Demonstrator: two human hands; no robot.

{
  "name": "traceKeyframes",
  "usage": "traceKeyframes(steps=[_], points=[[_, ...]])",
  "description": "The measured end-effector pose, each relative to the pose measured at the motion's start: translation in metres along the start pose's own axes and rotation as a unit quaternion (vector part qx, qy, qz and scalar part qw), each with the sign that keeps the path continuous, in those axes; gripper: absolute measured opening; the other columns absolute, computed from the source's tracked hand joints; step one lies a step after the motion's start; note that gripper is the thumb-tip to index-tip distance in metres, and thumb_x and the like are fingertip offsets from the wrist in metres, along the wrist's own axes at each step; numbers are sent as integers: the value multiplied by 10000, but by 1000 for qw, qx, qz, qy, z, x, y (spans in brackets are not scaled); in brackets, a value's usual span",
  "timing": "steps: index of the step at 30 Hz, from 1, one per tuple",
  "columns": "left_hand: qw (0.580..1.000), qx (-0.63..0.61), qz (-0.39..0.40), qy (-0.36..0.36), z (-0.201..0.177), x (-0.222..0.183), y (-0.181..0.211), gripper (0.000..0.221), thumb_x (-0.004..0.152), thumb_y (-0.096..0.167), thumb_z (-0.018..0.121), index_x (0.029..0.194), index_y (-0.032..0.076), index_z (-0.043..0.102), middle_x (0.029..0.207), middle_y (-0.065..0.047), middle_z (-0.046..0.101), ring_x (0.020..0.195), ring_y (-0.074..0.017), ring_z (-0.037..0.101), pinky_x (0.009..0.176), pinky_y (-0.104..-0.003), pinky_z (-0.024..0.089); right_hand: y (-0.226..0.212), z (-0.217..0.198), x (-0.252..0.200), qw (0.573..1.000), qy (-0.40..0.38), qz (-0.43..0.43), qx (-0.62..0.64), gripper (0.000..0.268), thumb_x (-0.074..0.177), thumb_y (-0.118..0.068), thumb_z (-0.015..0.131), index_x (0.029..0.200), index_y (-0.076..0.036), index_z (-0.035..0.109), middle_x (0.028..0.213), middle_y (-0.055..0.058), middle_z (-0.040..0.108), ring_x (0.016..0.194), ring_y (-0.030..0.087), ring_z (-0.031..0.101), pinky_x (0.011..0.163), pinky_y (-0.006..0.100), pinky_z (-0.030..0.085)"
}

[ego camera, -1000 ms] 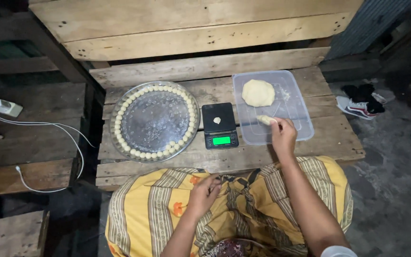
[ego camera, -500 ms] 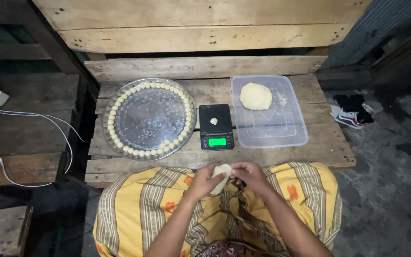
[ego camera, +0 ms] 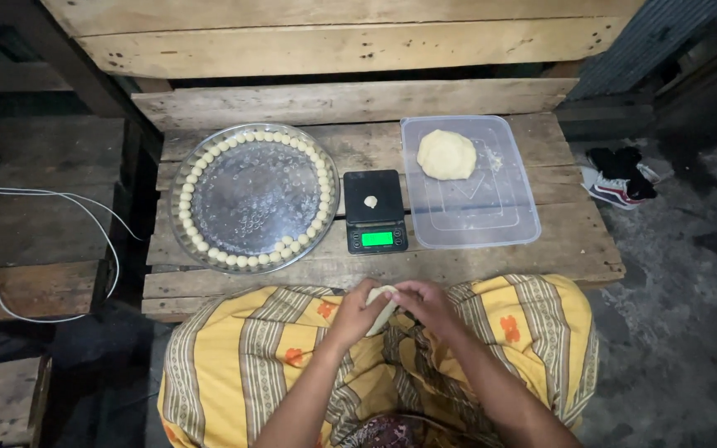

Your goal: Weighing small portions of dough on a digital scale and rolling them into balls before placing them on a tray.

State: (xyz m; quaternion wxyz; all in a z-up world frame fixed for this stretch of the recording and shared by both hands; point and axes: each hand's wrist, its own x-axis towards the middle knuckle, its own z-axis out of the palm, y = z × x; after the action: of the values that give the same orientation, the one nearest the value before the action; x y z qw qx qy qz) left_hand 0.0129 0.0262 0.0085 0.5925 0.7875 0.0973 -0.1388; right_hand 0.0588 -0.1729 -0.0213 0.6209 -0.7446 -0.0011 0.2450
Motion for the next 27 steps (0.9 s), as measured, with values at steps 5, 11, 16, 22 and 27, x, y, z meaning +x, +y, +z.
traceKeyframes(steps=[5,11,16,22,27], points=[[993,-114,7,-17,10,0,-10,340,996,342,657,1237,102,634,1042,-175,723,1012,-300,661,871,-425,528,-1,-4,6,998,36,13,51,317,865,-239,827,1090,-23,770,843,97,741,752,178,714,692,333,585],[970,-241,9,-8,29,31,-70,367,1024,234,631,1313,22,555,949,-133,738,714,-197,751,598,-283,582,-47,-66,40,982,173,-47,-53,206,941,-223,707,1087,-78,725,849,142,690,798,286,715,759,414,545],[956,-294,20,2,30,27,-63,409,1012,169,666,1310,-76,532,990,-191,702,857,-236,738,724,-360,648,-60,-95,75,866,274,-195,-370,140,952,-221,732,1087,-235,768,905,39,754,929,277,731,841,406,563],[965,-259,26,-14,22,23,-53,500,1017,197,636,1376,-110,475,979,-210,689,842,-248,739,743,-372,637,-55,-74,99,813,160,-104,-550,120,962,-314,677,990,-230,760,984,-11,728,1057,242,708,910,414,583],[984,-178,25,3,36,35,-71,366,998,243,665,1299,36,647,905,-143,739,782,-194,744,661,-311,616,-73,-32,134,848,143,-239,-452,258,969,-262,695,1211,-182,732,1186,96,724,1179,340,655,967,477,551]])
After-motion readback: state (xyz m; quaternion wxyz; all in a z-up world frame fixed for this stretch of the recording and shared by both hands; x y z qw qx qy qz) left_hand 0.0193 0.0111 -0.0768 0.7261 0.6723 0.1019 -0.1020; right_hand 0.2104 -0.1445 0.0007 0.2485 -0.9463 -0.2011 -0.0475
